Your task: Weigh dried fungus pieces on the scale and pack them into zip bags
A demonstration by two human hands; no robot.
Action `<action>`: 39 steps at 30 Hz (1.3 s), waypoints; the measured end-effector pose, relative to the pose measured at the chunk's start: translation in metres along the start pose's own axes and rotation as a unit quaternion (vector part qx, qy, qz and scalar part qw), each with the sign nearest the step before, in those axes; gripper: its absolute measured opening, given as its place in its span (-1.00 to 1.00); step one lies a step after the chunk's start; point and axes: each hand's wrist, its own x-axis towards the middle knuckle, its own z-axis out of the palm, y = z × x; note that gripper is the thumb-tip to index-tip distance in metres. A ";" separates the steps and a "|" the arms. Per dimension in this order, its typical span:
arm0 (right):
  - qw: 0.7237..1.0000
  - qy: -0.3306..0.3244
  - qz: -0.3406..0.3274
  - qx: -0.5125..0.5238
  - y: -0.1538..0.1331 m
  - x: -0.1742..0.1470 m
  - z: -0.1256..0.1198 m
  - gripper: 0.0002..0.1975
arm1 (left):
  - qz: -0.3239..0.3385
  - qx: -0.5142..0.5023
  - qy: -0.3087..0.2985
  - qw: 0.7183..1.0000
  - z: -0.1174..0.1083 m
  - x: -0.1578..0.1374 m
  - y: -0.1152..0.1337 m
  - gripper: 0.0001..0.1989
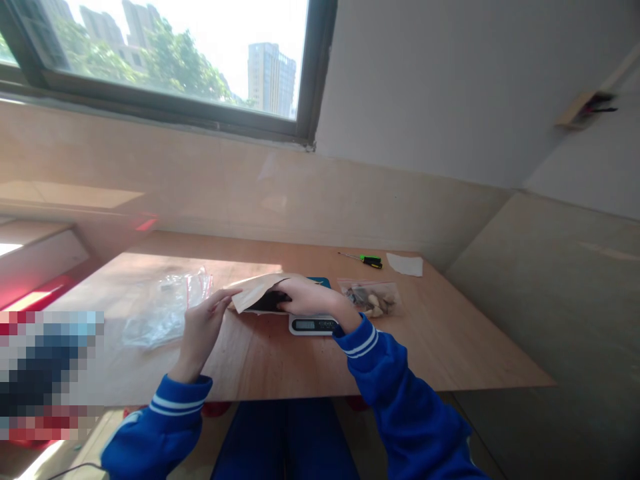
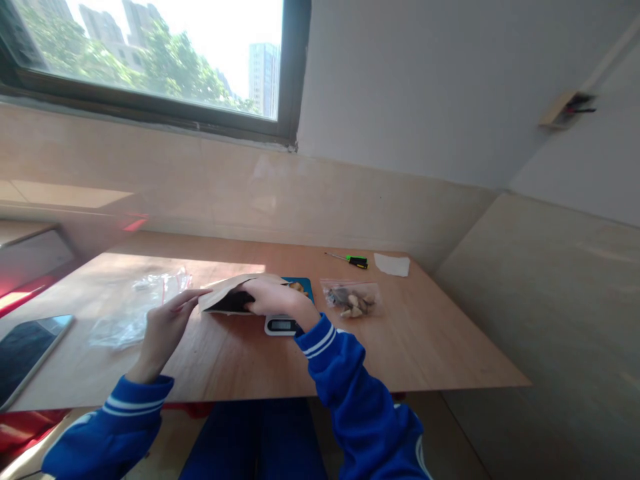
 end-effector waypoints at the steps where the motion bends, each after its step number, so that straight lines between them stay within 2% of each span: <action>1: 1.000 -0.003 -0.010 0.011 -0.005 -0.003 -0.003 -0.56 | -0.003 0.000 0.002 1.000 -0.001 0.000 0.000 -0.69; 4: 0.998 0.013 -0.024 0.055 -0.019 -0.016 -0.014 -0.48 | -0.007 -0.006 0.008 1.000 -0.001 0.002 -0.002 -0.70; 7: 0.984 0.050 -0.025 0.172 -0.023 -0.032 -0.028 -0.53 | -0.016 -0.014 0.013 1.000 -0.001 0.004 -0.006 -0.70; 9: 0.956 0.100 -0.016 0.275 -0.012 -0.041 -0.037 -0.53 | -0.019 -0.018 0.016 1.000 -0.001 0.007 -0.009 -0.71; 11: 0.911 0.204 0.004 0.358 0.010 -0.048 -0.044 -0.46 | -0.017 -0.016 0.021 1.000 -0.001 0.009 -0.012 -0.72; 13: 0.862 0.323 0.038 0.390 0.041 -0.051 -0.044 -0.44 | -0.014 -0.009 0.029 0.999 -0.001 0.010 -0.014 -0.74; 15: 0.840 0.378 0.095 0.377 0.073 -0.050 -0.036 -0.46 | -0.012 -0.004 0.037 0.999 0.000 0.011 -0.015 -0.74; 17: 0.855 0.368 0.172 0.322 0.101 -0.045 -0.022 -0.50 | -0.011 -0.001 0.042 0.999 0.000 0.012 -0.016 -0.75; 20: 0.885 0.298 0.245 0.261 0.127 -0.028 0.003 -0.58 | -0.007 -0.005 0.053 0.999 0.000 0.013 -0.019 -0.75; 24: 0.906 0.233 0.268 0.233 0.138 -0.003 0.027 -0.66 | -0.007 -0.006 0.066 0.998 -0.002 0.014 -0.022 -0.75; 27: 0.917 0.215 0.276 0.191 0.137 0.004 0.035 -0.78 | -0.007 0.001 0.065 0.998 -0.004 0.014 -0.023 -0.77; 31: 0.926 0.239 0.258 0.140 0.130 -0.001 0.032 -0.85 | -0.006 0.004 0.067 0.998 -0.003 0.013 -0.022 -0.79; 35: 0.905 0.343 0.225 0.108 0.108 -0.009 0.009 -0.73 | -0.008 0.007 0.072 0.997 -0.001 0.010 -0.018 -0.80; 37: 0.886 0.406 0.179 0.138 0.087 -0.014 -0.009 -0.67 | -0.011 0.006 0.071 0.997 -0.001 0.008 -0.015 -0.79; 39: 0.872 0.421 0.072 0.238 0.056 -0.019 -0.029 -0.69 | -0.015 0.001 0.071 0.997 0.000 0.006 -0.012 -0.79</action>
